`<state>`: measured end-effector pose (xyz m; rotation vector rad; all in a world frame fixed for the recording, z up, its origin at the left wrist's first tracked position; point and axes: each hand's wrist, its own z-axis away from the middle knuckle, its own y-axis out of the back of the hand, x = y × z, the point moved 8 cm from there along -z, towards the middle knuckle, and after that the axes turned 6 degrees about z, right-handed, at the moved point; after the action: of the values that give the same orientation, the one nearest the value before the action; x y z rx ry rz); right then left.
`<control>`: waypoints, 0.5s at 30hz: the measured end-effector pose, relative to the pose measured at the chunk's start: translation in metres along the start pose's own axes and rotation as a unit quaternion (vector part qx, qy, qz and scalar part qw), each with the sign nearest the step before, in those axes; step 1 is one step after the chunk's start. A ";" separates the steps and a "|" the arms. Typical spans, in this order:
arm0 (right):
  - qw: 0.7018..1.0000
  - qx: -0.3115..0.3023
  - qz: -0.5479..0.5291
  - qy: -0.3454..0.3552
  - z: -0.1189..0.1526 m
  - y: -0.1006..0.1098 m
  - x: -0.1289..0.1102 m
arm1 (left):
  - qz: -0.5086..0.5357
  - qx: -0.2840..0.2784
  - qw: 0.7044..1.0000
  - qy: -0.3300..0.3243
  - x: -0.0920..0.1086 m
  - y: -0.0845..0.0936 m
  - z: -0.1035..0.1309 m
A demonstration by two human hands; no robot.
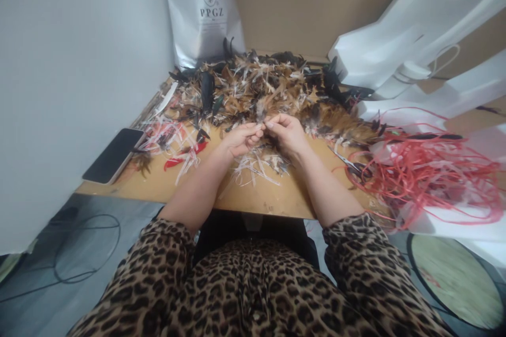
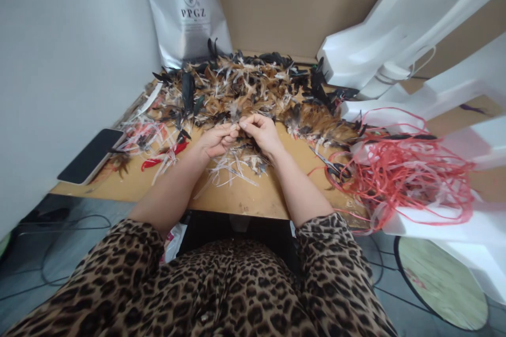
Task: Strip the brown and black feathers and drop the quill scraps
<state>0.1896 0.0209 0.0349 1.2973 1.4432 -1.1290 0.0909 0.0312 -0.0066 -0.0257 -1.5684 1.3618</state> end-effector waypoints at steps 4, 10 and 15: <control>0.987 0.006 -0.151 -0.055 -0.002 -0.006 0.011 | 0.036 0.002 0.999 0.025 -0.003 -0.005 0.004; 0.952 -0.032 -0.270 -0.144 -0.002 -0.019 0.023 | 0.031 0.011 0.999 0.030 -0.006 -0.005 0.004; 0.941 -0.039 -0.262 -0.209 -0.001 -0.011 0.033 | 0.012 0.000 0.999 0.037 -0.008 -0.001 0.002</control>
<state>0.1754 0.0279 0.0033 0.5655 1.5178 -1.5623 0.0943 0.0247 -0.0111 -0.0929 -1.5104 1.3647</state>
